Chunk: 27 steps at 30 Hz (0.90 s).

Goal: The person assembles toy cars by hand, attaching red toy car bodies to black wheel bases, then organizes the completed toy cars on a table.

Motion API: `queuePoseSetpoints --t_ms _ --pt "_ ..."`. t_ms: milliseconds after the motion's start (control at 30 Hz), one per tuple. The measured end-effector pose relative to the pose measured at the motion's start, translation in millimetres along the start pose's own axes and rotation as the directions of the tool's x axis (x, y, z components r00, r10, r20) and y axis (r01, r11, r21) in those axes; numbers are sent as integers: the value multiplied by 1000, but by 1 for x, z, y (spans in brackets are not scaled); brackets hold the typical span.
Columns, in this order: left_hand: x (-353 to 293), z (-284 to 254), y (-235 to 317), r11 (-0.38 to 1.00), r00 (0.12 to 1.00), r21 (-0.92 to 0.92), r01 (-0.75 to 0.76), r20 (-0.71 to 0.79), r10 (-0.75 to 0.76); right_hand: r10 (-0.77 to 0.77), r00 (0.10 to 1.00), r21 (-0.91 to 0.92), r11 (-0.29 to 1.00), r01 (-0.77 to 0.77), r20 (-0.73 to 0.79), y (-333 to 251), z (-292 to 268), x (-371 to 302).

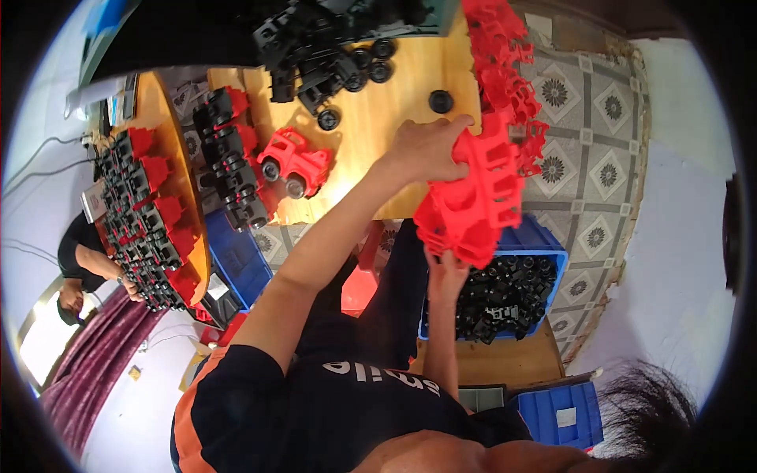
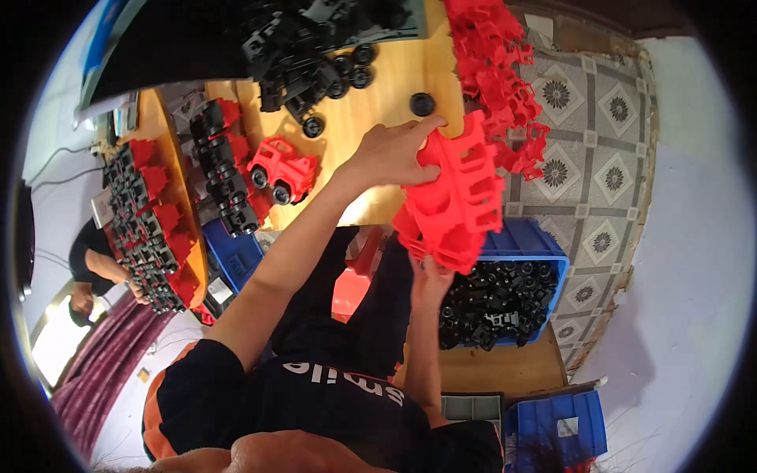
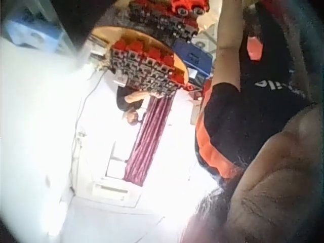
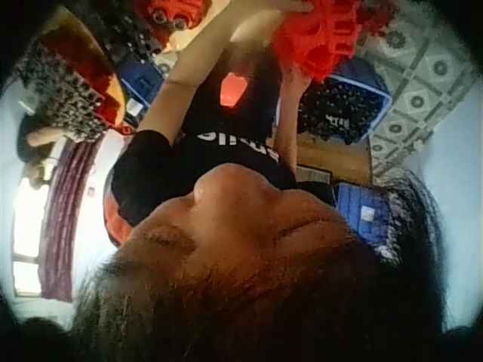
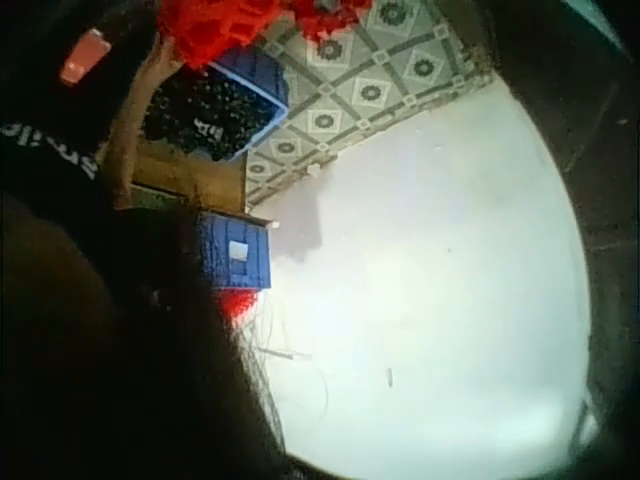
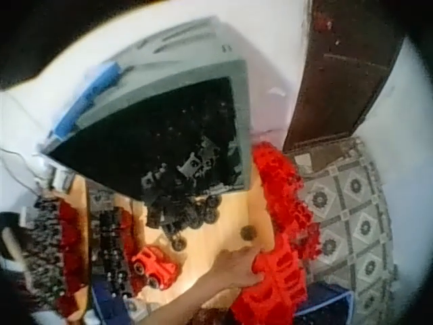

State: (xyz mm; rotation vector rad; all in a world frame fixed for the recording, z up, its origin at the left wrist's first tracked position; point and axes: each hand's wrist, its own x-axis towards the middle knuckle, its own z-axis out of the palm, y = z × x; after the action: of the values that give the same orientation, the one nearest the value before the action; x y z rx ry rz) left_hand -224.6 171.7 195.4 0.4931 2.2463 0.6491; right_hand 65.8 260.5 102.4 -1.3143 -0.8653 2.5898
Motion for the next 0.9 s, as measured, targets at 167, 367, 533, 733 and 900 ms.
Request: queuePoseSetpoints --t_ms 167,367,533,733,900 --pt "-8 9 -88 982 980 175 -75 -169 105 101 994 152 984 -93 -44 95 35 -7" --pt "-142 48 -105 878 573 -154 -453 -805 154 71 982 -165 985 -42 176 85 64 -10" --pt "-265 123 -157 729 798 -618 -296 -579 -167 52 998 -560 828 -31 21 92 67 -12" --pt "-243 169 -227 317 610 -918 -238 -395 -687 -336 625 -690 -124 713 705 153 149 -55" --pt "-192 109 -229 -8 582 -915 -403 -249 -774 22 504 -442 -448 777 864 173 229 8"
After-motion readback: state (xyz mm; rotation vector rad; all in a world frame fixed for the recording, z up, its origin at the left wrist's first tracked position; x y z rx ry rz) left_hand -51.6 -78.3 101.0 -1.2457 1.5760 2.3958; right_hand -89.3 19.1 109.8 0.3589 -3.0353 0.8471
